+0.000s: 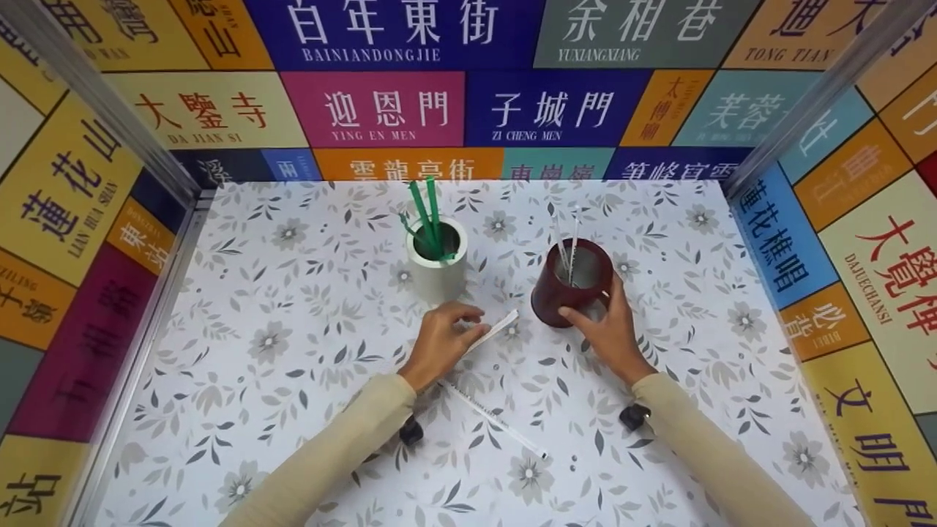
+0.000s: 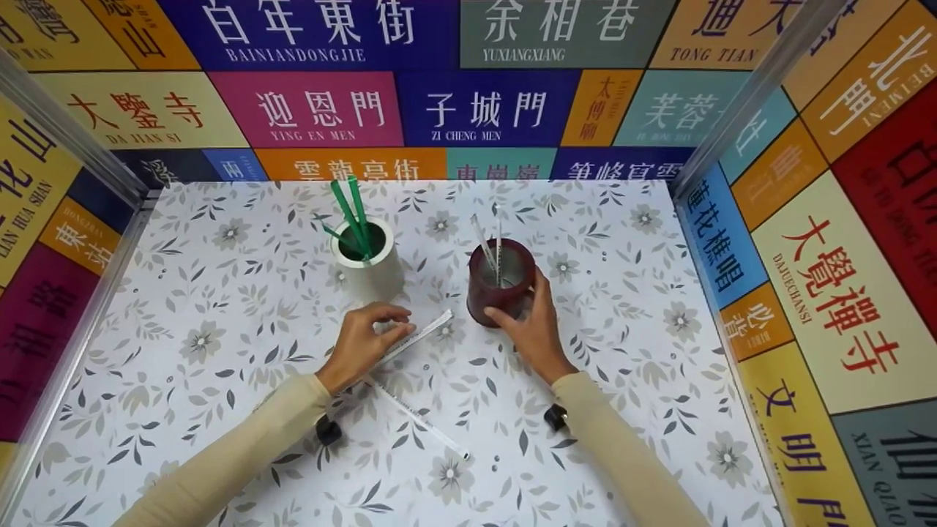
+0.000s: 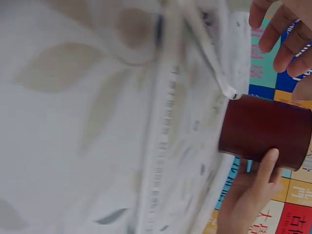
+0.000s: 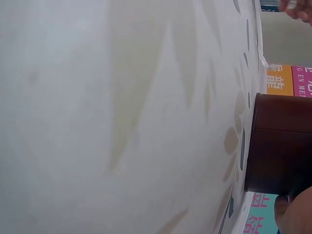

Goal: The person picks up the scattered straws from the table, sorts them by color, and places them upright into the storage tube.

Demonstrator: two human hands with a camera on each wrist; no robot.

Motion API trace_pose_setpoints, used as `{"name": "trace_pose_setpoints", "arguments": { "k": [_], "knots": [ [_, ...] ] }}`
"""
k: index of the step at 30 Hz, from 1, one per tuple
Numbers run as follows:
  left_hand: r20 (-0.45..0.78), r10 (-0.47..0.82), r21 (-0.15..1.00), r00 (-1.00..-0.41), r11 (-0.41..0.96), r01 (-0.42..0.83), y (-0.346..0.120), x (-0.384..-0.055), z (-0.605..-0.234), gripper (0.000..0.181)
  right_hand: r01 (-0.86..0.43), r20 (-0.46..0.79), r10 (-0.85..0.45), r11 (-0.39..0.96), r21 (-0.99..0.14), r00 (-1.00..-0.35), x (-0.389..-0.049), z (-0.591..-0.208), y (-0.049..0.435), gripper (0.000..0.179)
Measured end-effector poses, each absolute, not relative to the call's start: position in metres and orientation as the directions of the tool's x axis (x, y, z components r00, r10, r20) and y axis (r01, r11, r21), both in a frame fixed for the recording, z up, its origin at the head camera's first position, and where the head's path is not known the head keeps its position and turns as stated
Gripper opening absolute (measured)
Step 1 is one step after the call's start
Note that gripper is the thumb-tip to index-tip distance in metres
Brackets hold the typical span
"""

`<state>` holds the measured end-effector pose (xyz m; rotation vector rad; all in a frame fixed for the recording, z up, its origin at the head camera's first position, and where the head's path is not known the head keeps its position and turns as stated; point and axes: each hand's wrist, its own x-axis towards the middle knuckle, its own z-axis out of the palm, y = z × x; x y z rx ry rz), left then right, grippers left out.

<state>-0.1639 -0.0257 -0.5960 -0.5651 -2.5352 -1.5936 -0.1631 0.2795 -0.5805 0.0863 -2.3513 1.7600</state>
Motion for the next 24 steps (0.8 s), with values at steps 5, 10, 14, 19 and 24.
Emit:
{"name": "trace_pose_setpoints", "arguments": {
  "k": [5, 10, 14, 19, 24],
  "knots": [
    [0.228, 0.257, 0.8, -0.939, 0.5, 0.331, -0.04, -0.153, -0.611, 0.023, -0.172, 0.202, 0.077, 0.29, -0.942, -0.976, -0.162, -0.58, 0.279, 0.102],
    [0.258, 0.265, 0.699, -0.929, 0.613, 0.369, -0.048, -0.146, -0.62, 0.021, -0.183, 0.212, 0.07, 0.294, -0.938, -0.975, -0.162, -0.578, 0.279, 0.102],
    [0.308, 0.31, 0.581, -0.899, 0.687, 0.436, -0.05, -0.143, -0.626, 0.02, -0.183, 0.211, 0.071, 0.284, -0.941, -0.975, -0.163, -0.578, 0.278, 0.102],
    [0.34, 0.352, 0.489, -0.872, 0.725, 0.484, -0.051, -0.14, -0.629, 0.019, -0.175, 0.204, 0.079, 0.273, -0.946, -0.976, -0.164, -0.58, 0.278, 0.103],
    [0.347, 0.363, 0.477, -0.865, 0.726, 0.496, -0.051, -0.139, -0.63, 0.015, -0.17, 0.199, 0.088, 0.262, -0.95, -0.976, -0.165, -0.581, 0.278, 0.103]
  ]
}}
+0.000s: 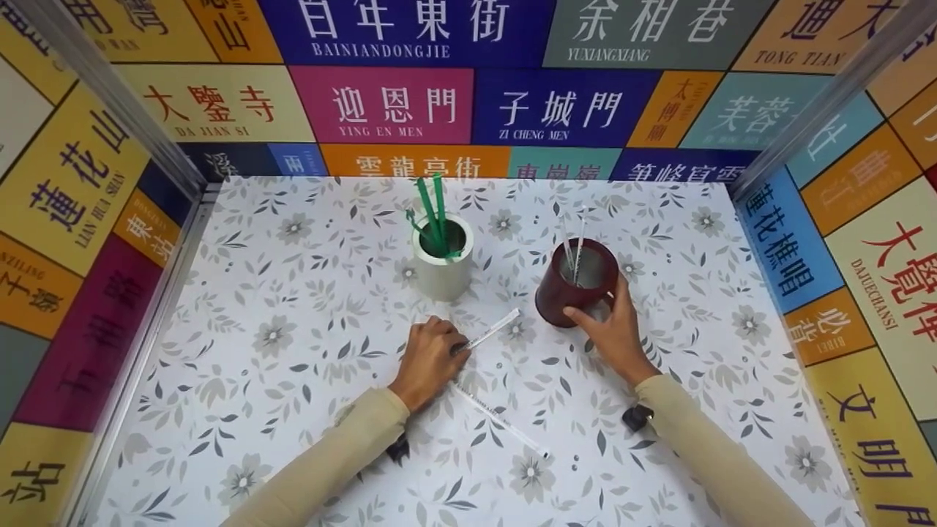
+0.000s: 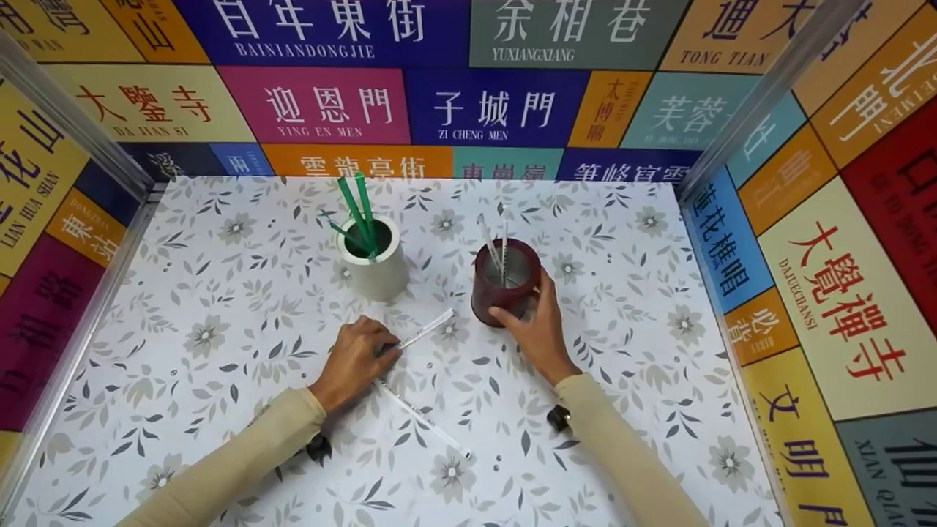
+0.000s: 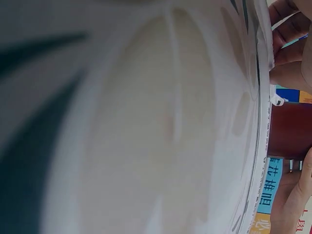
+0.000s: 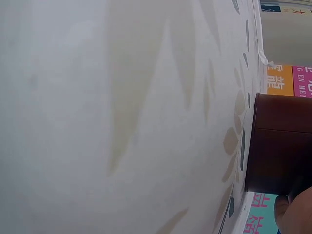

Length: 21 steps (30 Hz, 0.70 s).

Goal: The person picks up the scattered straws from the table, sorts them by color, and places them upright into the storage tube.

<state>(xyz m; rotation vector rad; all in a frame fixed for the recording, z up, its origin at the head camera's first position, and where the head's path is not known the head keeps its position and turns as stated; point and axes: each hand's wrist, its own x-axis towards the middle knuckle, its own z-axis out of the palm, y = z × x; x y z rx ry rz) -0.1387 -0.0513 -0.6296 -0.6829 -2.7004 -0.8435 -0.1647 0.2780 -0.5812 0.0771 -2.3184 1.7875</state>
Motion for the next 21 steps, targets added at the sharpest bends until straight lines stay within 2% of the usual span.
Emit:
{"name": "trace_pose_setpoints", "arguments": {
  "k": [4, 13, 17, 21],
  "knots": [
    [0.306, 0.354, 0.519, -0.884, 0.716, 0.467, -0.051, -0.141, -0.628, 0.01, -0.171, 0.199, 0.089, 0.255, -0.952, -0.976, -0.165, -0.582, 0.279, 0.102],
    [0.155, 0.307, 0.69, -0.939, 0.647, 0.325, -0.048, -0.15, -0.608, 0.005, -0.173, 0.2, 0.074, 0.268, -0.948, -0.977, -0.164, -0.583, 0.28, 0.102],
    [0.162, 0.297, 0.774, -0.941, 0.554, 0.308, -0.043, -0.153, -0.593, 0.012, -0.17, 0.196, 0.066, 0.286, -0.943, -0.978, -0.165, -0.586, 0.282, 0.102],
    [0.161, 0.294, 0.806, -0.942, 0.512, 0.297, -0.034, -0.157, -0.577, 0.014, -0.152, 0.184, 0.085, 0.29, -0.945, -0.979, -0.172, -0.6, 0.287, 0.103]
  ]
}}
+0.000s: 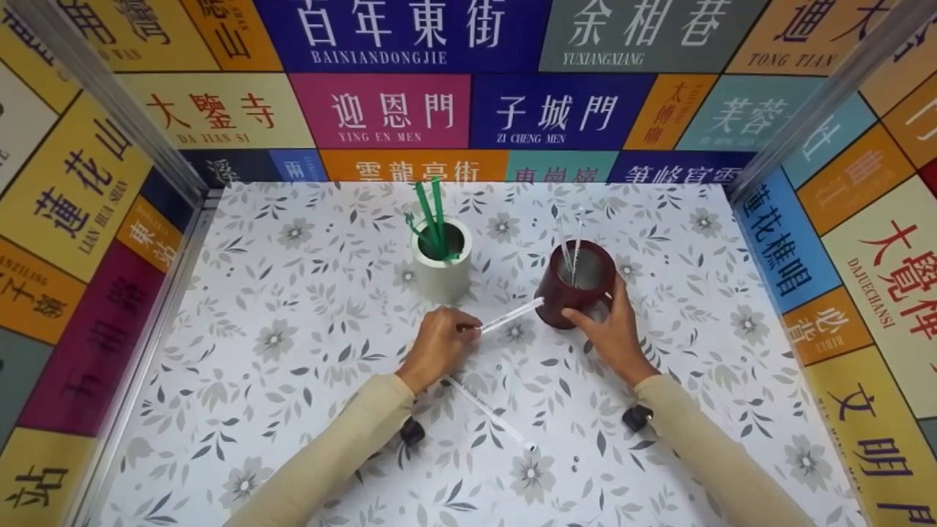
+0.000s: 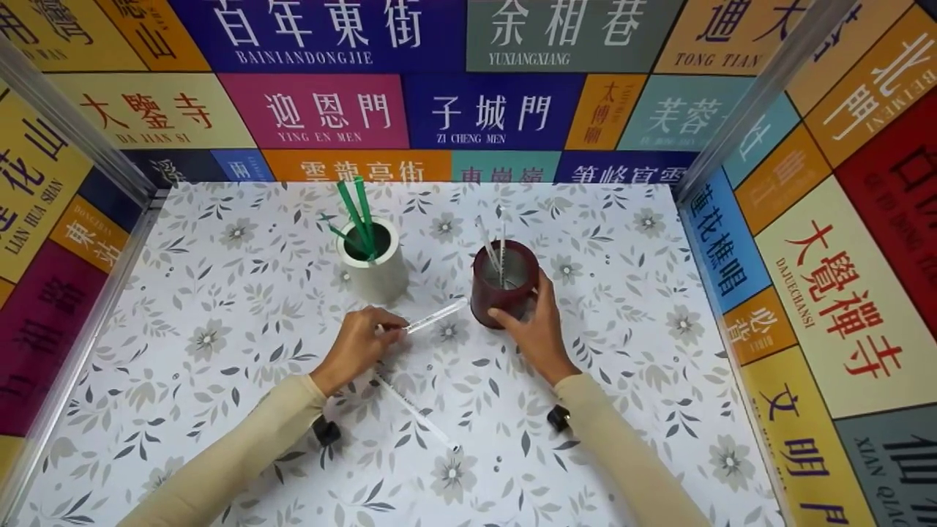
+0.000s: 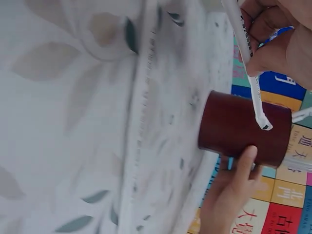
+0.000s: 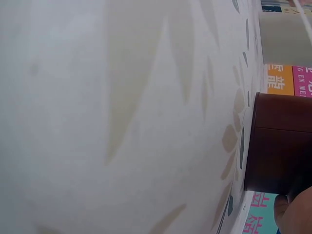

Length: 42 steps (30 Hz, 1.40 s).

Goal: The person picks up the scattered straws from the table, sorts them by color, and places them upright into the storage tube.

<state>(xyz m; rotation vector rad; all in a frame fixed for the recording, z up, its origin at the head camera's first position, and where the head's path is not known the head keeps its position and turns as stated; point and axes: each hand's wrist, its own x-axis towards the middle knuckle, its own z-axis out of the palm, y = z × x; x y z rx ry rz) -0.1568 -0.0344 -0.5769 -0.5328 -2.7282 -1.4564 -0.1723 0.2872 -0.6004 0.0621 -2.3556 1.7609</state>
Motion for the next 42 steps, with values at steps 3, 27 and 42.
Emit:
{"name": "trace_pose_setpoints", "arguments": {
  "k": [3, 27, 42],
  "knots": [
    [0.152, 0.287, 0.82, -0.946, 0.498, 0.283, -0.027, -0.158, -0.566, 0.009, -0.151, 0.187, 0.092, 0.304, -0.94, -0.978, -0.176, -0.609, 0.291, 0.105],
    [0.274, 0.359, 0.842, -0.892, 0.36, 0.403, 0.043, -0.201, -0.485, 0.006, -0.165, 0.195, 0.076, 0.297, -0.941, -0.978, -0.176, -0.607, 0.286, 0.104],
    [0.366, 0.241, 0.905, -0.899, 0.133, 0.404, 0.087, -0.222, -0.452, 0.01, -0.198, 0.227, 0.081, 0.269, -0.942, -0.97, -0.165, -0.583, 0.279, 0.101]
  ]
}}
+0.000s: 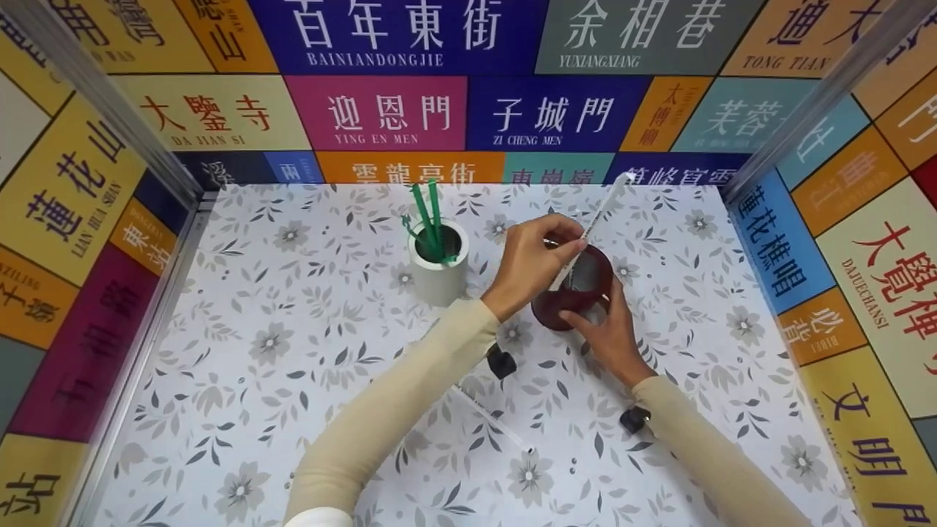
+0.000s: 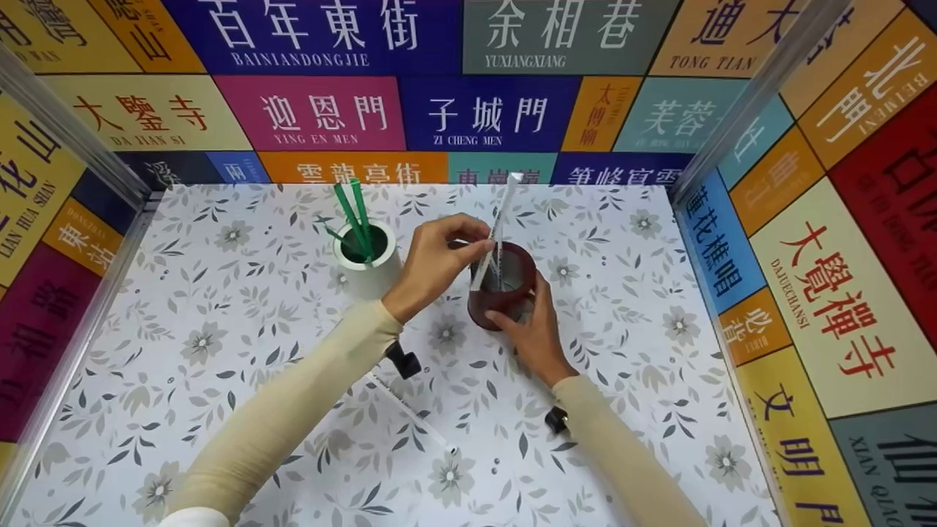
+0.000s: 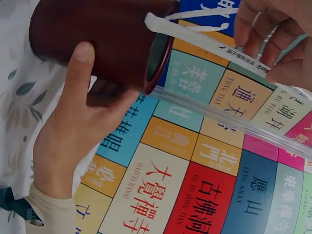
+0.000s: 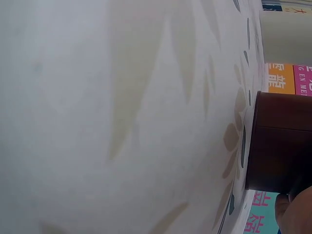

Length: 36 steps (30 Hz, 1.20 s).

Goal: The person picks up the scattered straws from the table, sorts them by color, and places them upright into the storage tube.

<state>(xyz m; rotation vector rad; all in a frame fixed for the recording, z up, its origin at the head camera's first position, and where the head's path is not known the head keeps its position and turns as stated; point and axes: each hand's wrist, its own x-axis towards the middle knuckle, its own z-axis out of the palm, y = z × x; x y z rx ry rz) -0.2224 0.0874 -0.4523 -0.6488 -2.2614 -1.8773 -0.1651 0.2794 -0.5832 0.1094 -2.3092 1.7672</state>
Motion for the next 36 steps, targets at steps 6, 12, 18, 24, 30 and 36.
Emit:
{"name": "trace_pose_setpoints", "arguments": {
  "k": [6, 12, 18, 24, 30, 36],
  "knots": [
    [0.354, 0.179, 0.934, -0.918, -0.015, 0.357, 0.101, -0.218, -0.451, 0.009, -0.179, 0.206, 0.074, 0.274, -0.945, -0.976, -0.165, -0.581, 0.282, 0.103],
    [0.441, 0.193, 0.895, -0.877, -0.024, 0.445, 0.11, -0.213, -0.448, 0.01, -0.209, 0.23, 0.051, 0.264, -0.942, -0.972, -0.164, -0.579, 0.284, 0.103],
    [0.47, 0.188, 0.868, -0.862, 0.076, 0.49, 0.114, -0.214, -0.482, 0.01, -0.231, 0.251, 0.044, 0.268, -0.935, -0.967, -0.167, -0.586, 0.283, 0.104],
    [0.448, 0.224, 0.871, -0.865, 0.111, 0.479, 0.11, -0.212, -0.502, 0.016, -0.231, 0.254, 0.056, 0.264, -0.936, -0.966, -0.167, -0.59, 0.282, 0.103],
    [0.475, 0.264, 0.845, -0.839, 0.129, 0.519, 0.088, -0.209, -0.507, 0.021, -0.204, 0.225, 0.059, 0.245, -0.948, -0.973, -0.166, -0.586, 0.28, 0.104],
    [0.467, 0.32, 0.838, -0.825, 0.139, 0.528, 0.054, -0.201, -0.524, 0.023, -0.194, 0.219, 0.074, 0.26, -0.946, -0.973, -0.165, -0.585, 0.28, 0.102]
  ]
}}
